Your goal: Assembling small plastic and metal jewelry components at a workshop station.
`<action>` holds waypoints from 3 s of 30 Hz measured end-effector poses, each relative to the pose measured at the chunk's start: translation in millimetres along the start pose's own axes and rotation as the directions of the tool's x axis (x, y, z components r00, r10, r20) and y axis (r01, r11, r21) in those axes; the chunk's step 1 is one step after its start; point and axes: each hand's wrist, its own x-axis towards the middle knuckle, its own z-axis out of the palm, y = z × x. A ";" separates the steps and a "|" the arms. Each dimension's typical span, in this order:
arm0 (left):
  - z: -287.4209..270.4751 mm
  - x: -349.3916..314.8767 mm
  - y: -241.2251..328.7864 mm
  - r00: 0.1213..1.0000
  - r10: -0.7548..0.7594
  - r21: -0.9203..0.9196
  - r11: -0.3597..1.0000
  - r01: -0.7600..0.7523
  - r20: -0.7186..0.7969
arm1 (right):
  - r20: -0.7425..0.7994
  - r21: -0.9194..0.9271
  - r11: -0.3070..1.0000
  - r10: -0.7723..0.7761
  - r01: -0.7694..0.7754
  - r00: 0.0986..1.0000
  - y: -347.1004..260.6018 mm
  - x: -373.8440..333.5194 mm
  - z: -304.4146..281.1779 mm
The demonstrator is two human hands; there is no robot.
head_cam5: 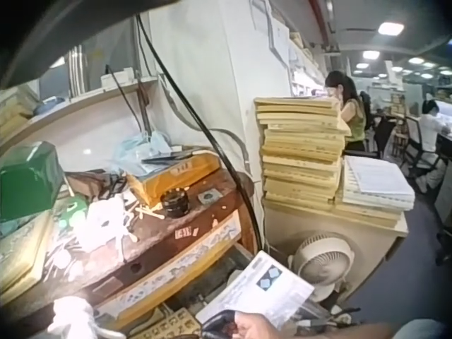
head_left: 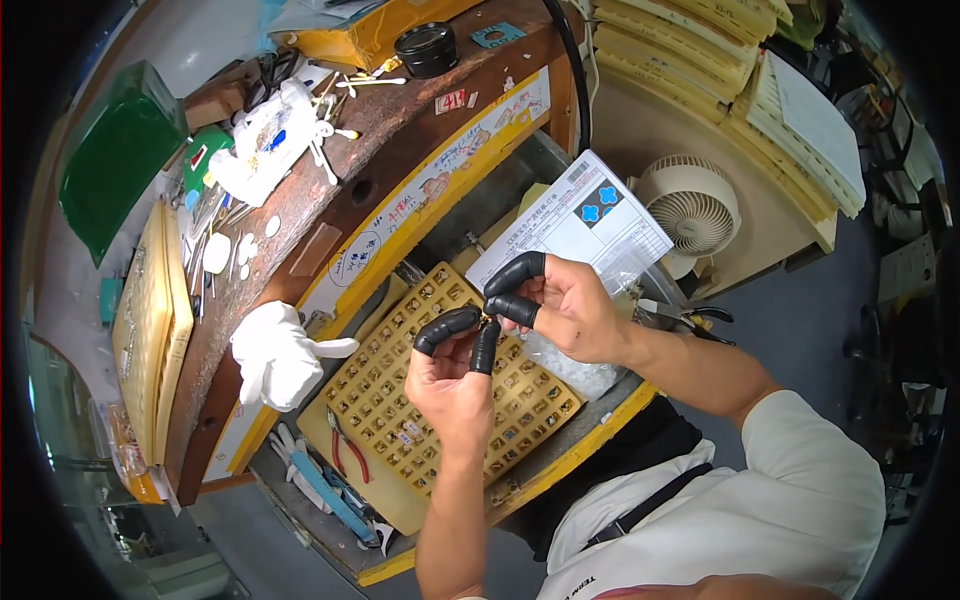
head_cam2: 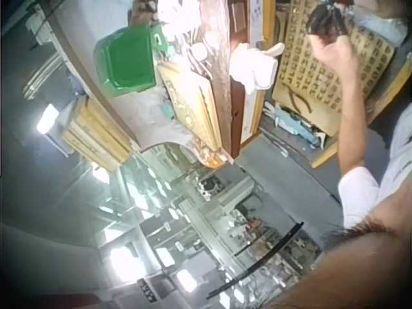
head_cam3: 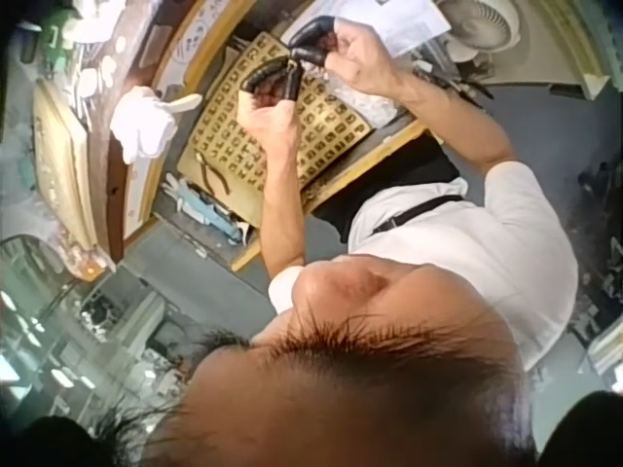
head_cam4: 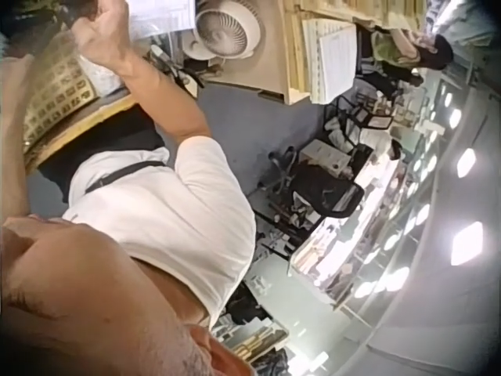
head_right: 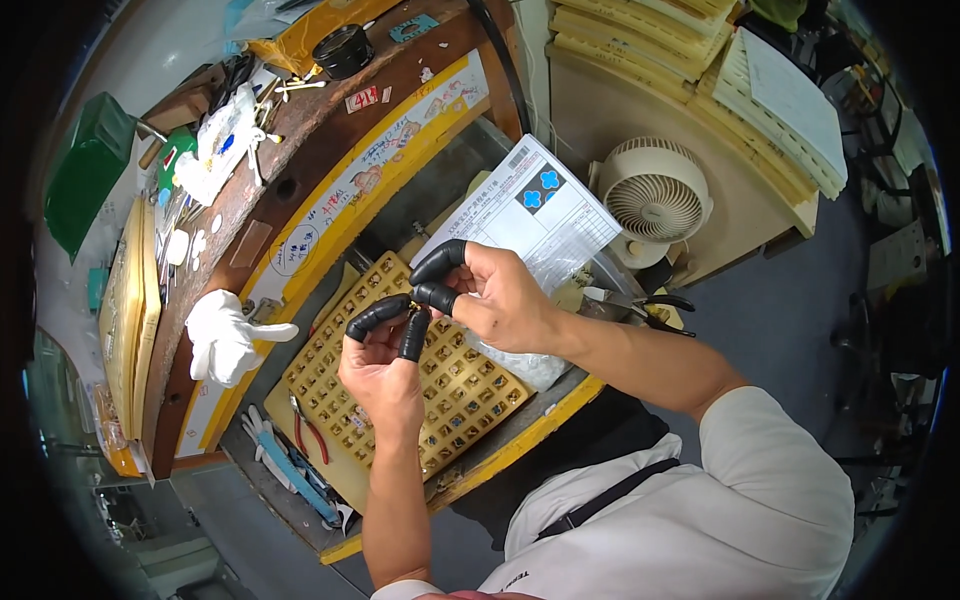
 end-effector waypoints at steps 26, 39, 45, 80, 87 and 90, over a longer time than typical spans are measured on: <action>-5.3 -1.3 -0.6 0.990 0.144 0.139 0.980 -0.142 -0.003 | 0.082 0.119 0.979 0.158 -0.167 0.984 5.7 1.0 -8.4; -4.8 -1.1 1.3 0.982 0.184 0.140 0.972 -0.190 0.051 | 0.085 0.014 0.995 0.095 -0.097 0.992 4.9 -1.5 -6.1; -4.7 -1.1 0.1 0.979 0.197 0.129 0.971 -0.203 0.053 | 0.094 0.011 0.995 0.099 -0.100 0.991 4.2 -1.3 -7.0; -21.4 5.6 4.6 0.947 0.216 0.377 0.878 -0.295 0.238 | 0.136 -0.108 0.978 0.193 -0.179 0.972 -1.5 -2.3 -9.6; -17.4 4.2 11.3 0.934 0.228 0.506 0.792 -0.342 0.273 | 0.150 -0.261 0.964 0.096 -0.054 0.984 7.3 -2.4 -12.0; -20.4 5.2 0.9 0.946 0.223 0.439 0.844 -0.308 0.235 | 0.099 -0.183 0.976 0.134 -0.115 0.986 6.9 -2.4 -8.6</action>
